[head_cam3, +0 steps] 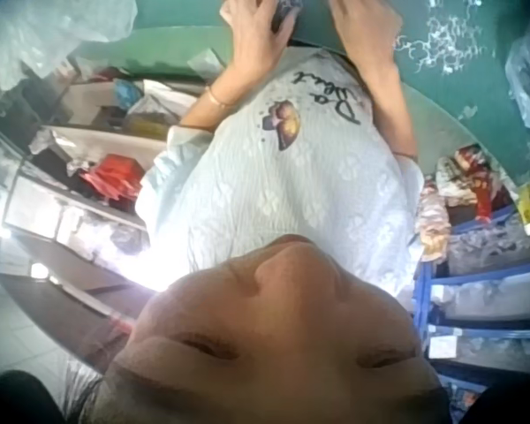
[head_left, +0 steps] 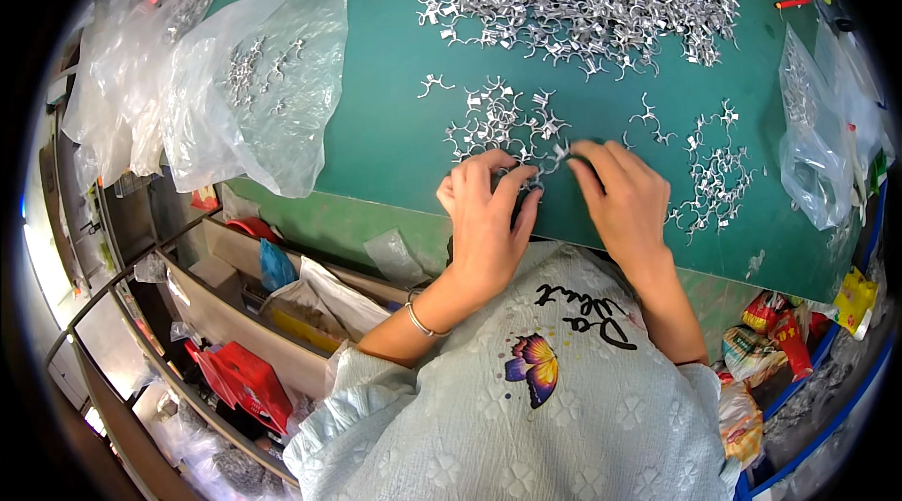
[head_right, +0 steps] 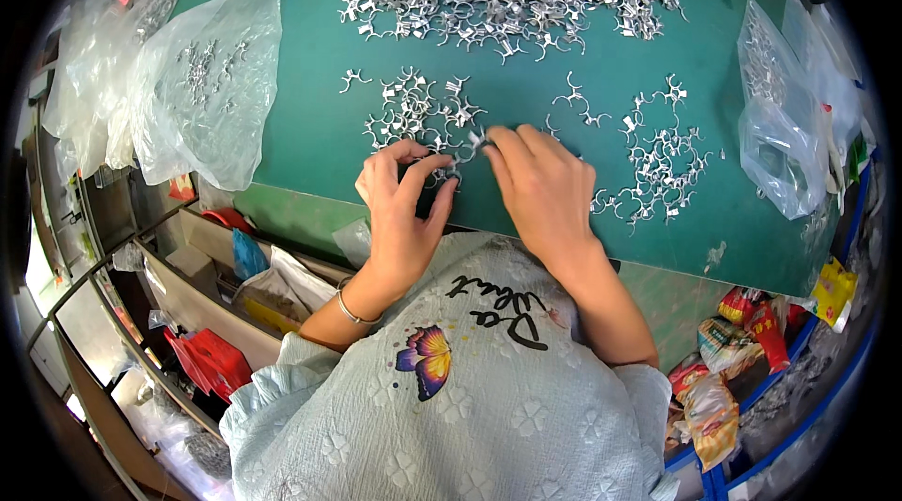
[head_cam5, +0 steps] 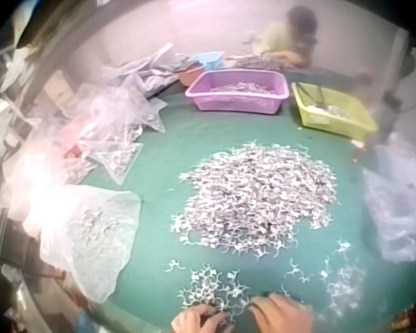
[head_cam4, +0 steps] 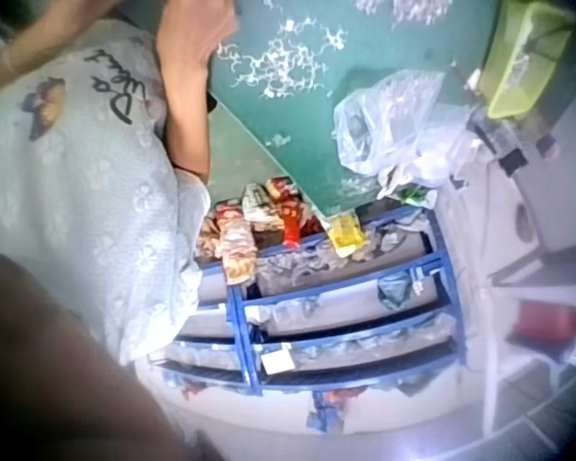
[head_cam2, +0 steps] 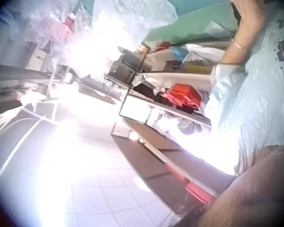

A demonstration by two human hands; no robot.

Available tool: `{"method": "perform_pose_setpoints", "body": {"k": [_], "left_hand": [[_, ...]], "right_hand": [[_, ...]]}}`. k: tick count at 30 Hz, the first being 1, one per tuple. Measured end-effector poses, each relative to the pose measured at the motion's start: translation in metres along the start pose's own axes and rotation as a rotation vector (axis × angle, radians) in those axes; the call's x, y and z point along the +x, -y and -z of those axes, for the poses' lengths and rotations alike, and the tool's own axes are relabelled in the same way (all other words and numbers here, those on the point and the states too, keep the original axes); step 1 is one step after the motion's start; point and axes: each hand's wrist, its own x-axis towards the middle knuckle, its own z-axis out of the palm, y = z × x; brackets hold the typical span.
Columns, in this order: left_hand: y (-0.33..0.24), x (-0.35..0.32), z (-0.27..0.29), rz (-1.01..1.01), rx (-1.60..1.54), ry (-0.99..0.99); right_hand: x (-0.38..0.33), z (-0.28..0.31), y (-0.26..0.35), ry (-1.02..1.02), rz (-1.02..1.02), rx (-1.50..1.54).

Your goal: The person sits at a green workbench and repeatedly picks up small, silver, star-shaped metal components. They manipulate these components by hand, seemingly snapping or connecting them together, and place the resulting clusters back onto the table. The person occasionally gathers the finished clusters into a pile or transfers them into a plastic bag.

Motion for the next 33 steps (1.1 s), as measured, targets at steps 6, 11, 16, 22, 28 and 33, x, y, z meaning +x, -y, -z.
{"method": "perform_pose_setpoints", "body": {"k": [6, 11, 16, 22, 28, 33], "left_hand": [[-0.007, 0.021, -0.002, -0.029, 0.013, -0.045], [0.007, 0.021, 0.005, -0.002, 0.010, -0.093], [0.006, -0.003, 0.015, 0.017, -0.007, -0.005], [0.006, -0.015, 0.008, 0.010, -0.020, 0.017], [0.004, -0.013, 0.008, 0.037, -0.090, -0.053], [0.010, -0.019, 0.008, 0.011, -0.059, 0.000]], "right_hand": [[-0.008, 0.010, -0.005, 0.057, -0.119, 0.199], [-0.021, 0.023, -0.025, 0.061, -0.364, 1.238], [-0.016, 0.030, -0.030, 0.084, -0.500, 1.878], [-0.012, 0.022, -0.014, 0.111, -0.489, 1.736], [-0.013, 0.025, -0.013, -0.029, -0.445, 1.507], [-0.008, 0.030, -0.005, 0.106, -0.574, 1.550]]}}
